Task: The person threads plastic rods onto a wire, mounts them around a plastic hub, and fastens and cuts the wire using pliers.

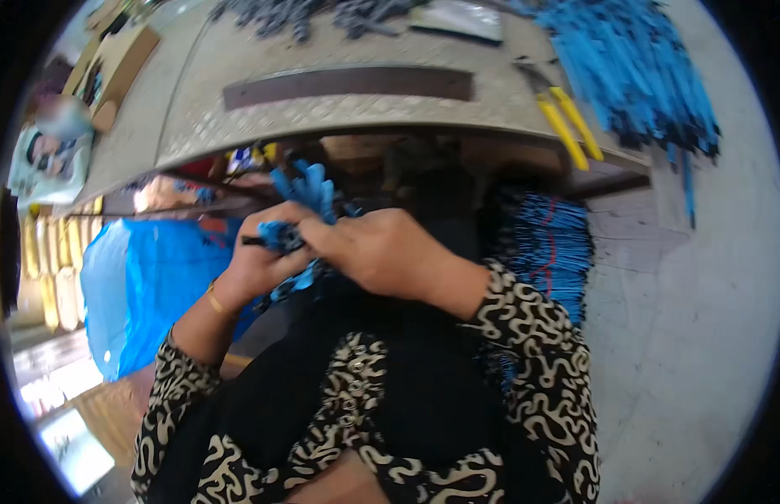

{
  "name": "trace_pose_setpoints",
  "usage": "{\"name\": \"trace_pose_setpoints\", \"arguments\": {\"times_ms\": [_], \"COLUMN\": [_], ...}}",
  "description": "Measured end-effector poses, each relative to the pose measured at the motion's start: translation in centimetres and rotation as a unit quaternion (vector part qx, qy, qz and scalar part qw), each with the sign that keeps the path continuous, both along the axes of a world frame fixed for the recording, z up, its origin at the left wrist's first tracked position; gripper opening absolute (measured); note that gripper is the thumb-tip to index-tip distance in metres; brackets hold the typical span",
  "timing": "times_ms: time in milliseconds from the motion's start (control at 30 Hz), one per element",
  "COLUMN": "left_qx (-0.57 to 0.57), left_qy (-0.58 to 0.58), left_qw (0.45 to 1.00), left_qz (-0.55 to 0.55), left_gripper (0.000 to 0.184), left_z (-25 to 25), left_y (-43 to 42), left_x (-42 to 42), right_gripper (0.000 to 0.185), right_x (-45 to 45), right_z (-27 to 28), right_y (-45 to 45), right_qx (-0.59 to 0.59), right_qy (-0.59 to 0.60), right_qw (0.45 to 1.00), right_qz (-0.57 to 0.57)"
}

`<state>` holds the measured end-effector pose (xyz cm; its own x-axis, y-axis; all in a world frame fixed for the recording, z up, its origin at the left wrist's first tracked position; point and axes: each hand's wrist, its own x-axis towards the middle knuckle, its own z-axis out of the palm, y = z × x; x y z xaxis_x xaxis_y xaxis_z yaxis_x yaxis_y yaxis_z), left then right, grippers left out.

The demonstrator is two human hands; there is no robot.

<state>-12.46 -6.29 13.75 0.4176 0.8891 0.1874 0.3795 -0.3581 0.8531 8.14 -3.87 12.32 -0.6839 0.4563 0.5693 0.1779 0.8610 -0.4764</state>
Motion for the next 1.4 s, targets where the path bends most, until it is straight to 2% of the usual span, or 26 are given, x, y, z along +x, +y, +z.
{"name": "trace_pose_setpoints", "arguments": {"times_ms": [33, 100, 133, 200, 300, 367, 433, 500, 533, 567, 600, 633, 700, 800, 867, 900, 933, 967, 1000, 1033, 1100, 1133, 1167, 1233, 1333, 1400], "left_qx": [-0.001, -0.003, 0.000, 0.003, -0.011, -0.022, -0.049, -0.073, -0.088, -0.138, -0.150, -0.162, -0.177, -0.188, -0.159, -0.141, -0.137, -0.183, -0.146, -0.131, -0.188, -0.192, -0.192, -0.202, -0.210, -0.208], "left_qy": [-0.006, 0.015, 0.021, 0.029, 0.028, 0.023, 0.021, -0.030, -0.055, -0.079, -0.112, -0.145, -0.176, -0.136, -0.095, -0.088, -0.069, -0.061, -0.058, -0.076, -0.079, -0.085, -0.093, -0.091, -0.086, -0.090], "left_qw": [1.000, 1.000, 1.000, 1.000, 1.000, 0.999, 0.999, 0.997, 0.995, 0.987, 0.982, 0.976, 0.968, 0.973, 0.983, 0.986, 0.988, 0.981, 0.987, 0.988, 0.979, 0.978, 0.977, 0.975, 0.973, 0.973], "left_qz": [-0.006, -0.011, -0.007, -0.003, 0.006, 0.001, 0.005, -0.004, -0.006, 0.007, 0.014, 0.023, 0.013, 0.011, 0.003, 0.014, 0.015, 0.031, 0.024, 0.021, -0.002, -0.013, -0.028, -0.032, -0.047, -0.043], "left_gripper": [0.022, 0.022, 0.021, 0.018, 0.015, 0.014, 0.012, 0.012, 0.012, 0.012, 0.011, 0.010, 0.009, 0.008, 0.009, 0.011, 0.012, 0.014, 0.015, 0.017, 0.022, 0.023, 0.025, 0.031, 0.041, 0.044], "left_z": [0.0, 0.1, 0.3, 0.2, 0.0, 0.1, 0.4, 0.8, 0.9, 0.1, -0.4, -0.7, 0.6, 1.4, 1.1, 0.9, 0.4, 1.2, 1.4, 1.1, 1.2, 1.2, 1.2, 1.2, 1.4, 1.7], "left_y": [0.1, 0.0, 0.0, 0.0, 0.0, 0.2, 0.1, 0.2, 0.1, 0.3, 0.3, 0.3, -0.1, 0.2, 0.4, 0.5, 0.7, 0.5, 0.5, 0.5, 0.8, 0.8, 1.0, 0.8, 0.6, 0.6], "left_x": [0.2, 0.6, 0.8, 1.0, 1.4, 1.7, 2.2, 2.3, 2.3, 1.2, 0.6, 0.3, 1.1, 0.8, 0.1, 0.1, -0.4, -0.4, -0.5, -0.6, -0.8, -0.8, -0.6, -0.7, -1.0, -1.2], "right_gripper": [0.033, 0.016, 0.012, 0.008, 0.020, 0.019, 0.021, 0.023, 0.024, 0.022, 0.019, 0.022, 0.028, 0.028, 0.026, 0.031, 0.028, 0.025, 0.022, 0.020, 0.014, 0.018, 0.024, 0.028, 0.029, 0.031], "right_x": [0.1, 0.2, -0.4, -0.5, -1.3, -1.7, 0.2, 3.2, 5.2, 7.1, 9.6, 12.0, 16.9, 18.9, 18.7, 19.6, 20.3, 18.6, 17.8, 15.2, 13.9, 12.5, 11.0, 8.5, 6.0, 5.3], "right_z": [-0.1, 0.8, 0.4, 0.5, -0.2, 0.0, 1.7, 3.8, 5.0, 5.7, 7.4, 6.9, 4.2, 1.8, 2.8, 2.2, 1.5, 2.8, 4.5, 6.1, 5.6, 5.4, 5.5, 4.6, 3.6, 2.9], "right_y": [0.1, -0.1, -0.2, -1.0, -2.4, -2.8, -2.4, -1.1, -0.1, 1.0, 2.5, 4.4, 7.7, 8.9, 9.4, 9.9, 9.6, 7.8, 6.2, 3.5, 1.0, 0.2, -0.2, -1.0, -0.9, -0.9], "right_qx": [0.048, 0.046, 0.031, -0.141, -0.389, -0.403, -0.522, -0.444, -0.296, -0.182, -0.176, -0.009, 0.176, 0.179, 0.119, 0.107, 0.128, -0.055, -0.258, -0.389, -0.514, -0.330, -0.167, -0.075, 0.048, 0.070], "right_qy": [-0.015, -0.010, 0.070, 0.065, 0.151, 0.203, 0.100, -0.007, -0.035, -0.019, -0.086, -0.125, -0.197, -0.239, -0.357, -0.335, -0.248, -0.116, -0.009, 0.107, 0.041, -0.041, -0.122, -0.192, -0.248, -0.258], "right_qw": [0.999, 0.999, 0.996, 0.986, 0.904, 0.886, 0.843, 0.895, 0.953, 0.965, 0.929, 0.898, 0.839, 0.816, 0.785, 0.809, 0.841, 0.858, 0.870, 0.850, 0.826, 0.927, 0.969, 0.971, 0.954, 0.948], "right_qz": [-0.017, -0.027, -0.033, -0.053, -0.091, -0.107, -0.081, -0.039, -0.060, -0.189, -0.314, -0.422, -0.475, -0.495, -0.492, -0.471, -0.463, -0.497, -0.420, -0.338, -0.226, -0.171, -0.134, -0.119, -0.162, -0.175]}}
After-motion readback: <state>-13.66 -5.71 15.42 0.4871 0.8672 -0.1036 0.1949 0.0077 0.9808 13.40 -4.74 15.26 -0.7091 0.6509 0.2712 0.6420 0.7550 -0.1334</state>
